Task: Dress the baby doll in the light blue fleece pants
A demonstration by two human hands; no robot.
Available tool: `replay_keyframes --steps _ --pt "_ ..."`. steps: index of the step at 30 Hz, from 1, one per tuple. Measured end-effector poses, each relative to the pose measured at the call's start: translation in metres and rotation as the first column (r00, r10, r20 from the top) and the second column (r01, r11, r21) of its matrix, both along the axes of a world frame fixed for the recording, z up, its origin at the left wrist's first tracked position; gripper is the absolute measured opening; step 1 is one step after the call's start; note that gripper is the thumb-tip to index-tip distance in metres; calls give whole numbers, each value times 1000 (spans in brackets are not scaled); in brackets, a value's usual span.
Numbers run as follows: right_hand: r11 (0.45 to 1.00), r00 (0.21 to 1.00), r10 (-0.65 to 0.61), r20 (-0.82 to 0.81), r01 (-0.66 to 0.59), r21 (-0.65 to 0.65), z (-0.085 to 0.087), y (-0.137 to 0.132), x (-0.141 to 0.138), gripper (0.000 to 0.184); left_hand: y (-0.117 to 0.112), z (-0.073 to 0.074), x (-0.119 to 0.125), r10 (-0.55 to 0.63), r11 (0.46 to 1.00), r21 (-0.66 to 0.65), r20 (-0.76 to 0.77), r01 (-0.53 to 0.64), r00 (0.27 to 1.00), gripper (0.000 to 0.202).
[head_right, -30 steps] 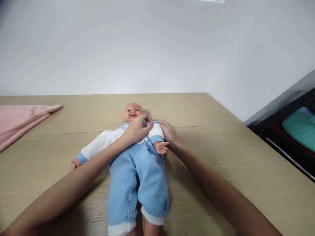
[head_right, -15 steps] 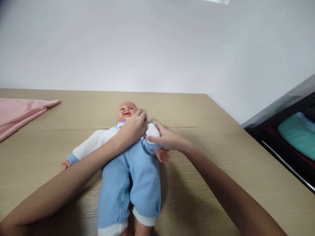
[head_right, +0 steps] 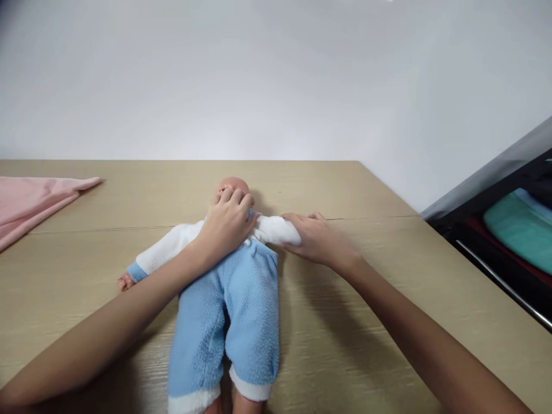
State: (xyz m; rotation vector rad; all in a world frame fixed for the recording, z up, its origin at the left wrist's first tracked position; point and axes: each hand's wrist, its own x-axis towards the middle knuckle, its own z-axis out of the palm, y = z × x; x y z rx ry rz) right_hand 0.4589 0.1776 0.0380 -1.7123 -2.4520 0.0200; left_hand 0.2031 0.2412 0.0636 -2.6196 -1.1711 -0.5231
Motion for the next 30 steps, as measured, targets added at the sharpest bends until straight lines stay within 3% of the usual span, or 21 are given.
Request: replay_keyframes --steps 2,4,7,10,13,16,19,21,23,25,27,30 --pt "1000 999 -8 -52 9 15 -5 7 6 54 -9 4 -2 -152 988 -17 32 153 988 34" --pt "998 992 37 -121 -42 -38 -7 14 14 52 -17 6 -3 -318 940 -114 47 322 947 35" --pt "984 976 102 -192 -127 -125 -10 21 23 48 -24 2 0 -445 860 -263 33 437 895 34" --pt "994 980 97 -174 -87 61 -13 9 14 55 -26 0 -1 -460 833 -300 91 465 883 31" --pt "962 972 69 -223 -6 273 -12 -21 -16 50 -27 3 -16 -385 844 -270 296 463 874 24" --pt "978 921 64 -385 19 208 -10 -46 -47 21 -29 3 -49 -252 890 -242 446 386 859 18" --pt "997 756 -11 -654 -43 -67 -12 -47 -57 21 -29 -5 -92 -49 954 -247 424 168 904 19" --pt "965 552 -147 -821 -102 -241 -18 -37 -54 30 -29 -12 -118 63 959 -281 356 43 932 23" --pt "923 312 -296 -903 -150 -354 -26 -27 -52 36 -29 -18 -138 81 932 -361 297 33 951 29" --pt "886 123 -409 -904 -184 -425 -35 -21 -55 39 -30 -21 -152 31 876 -470 283 111 959 33" --pt "858 47 -468 -882 -213 -467 -43 -19 -60 43 -32 -21 -159 3 800 -574 299 177 954 34" --pt "899 139 -401 -905 -129 -418 -52 -20 -64 42 -32 -18 -165 23 702 -684 296 195 955 36"
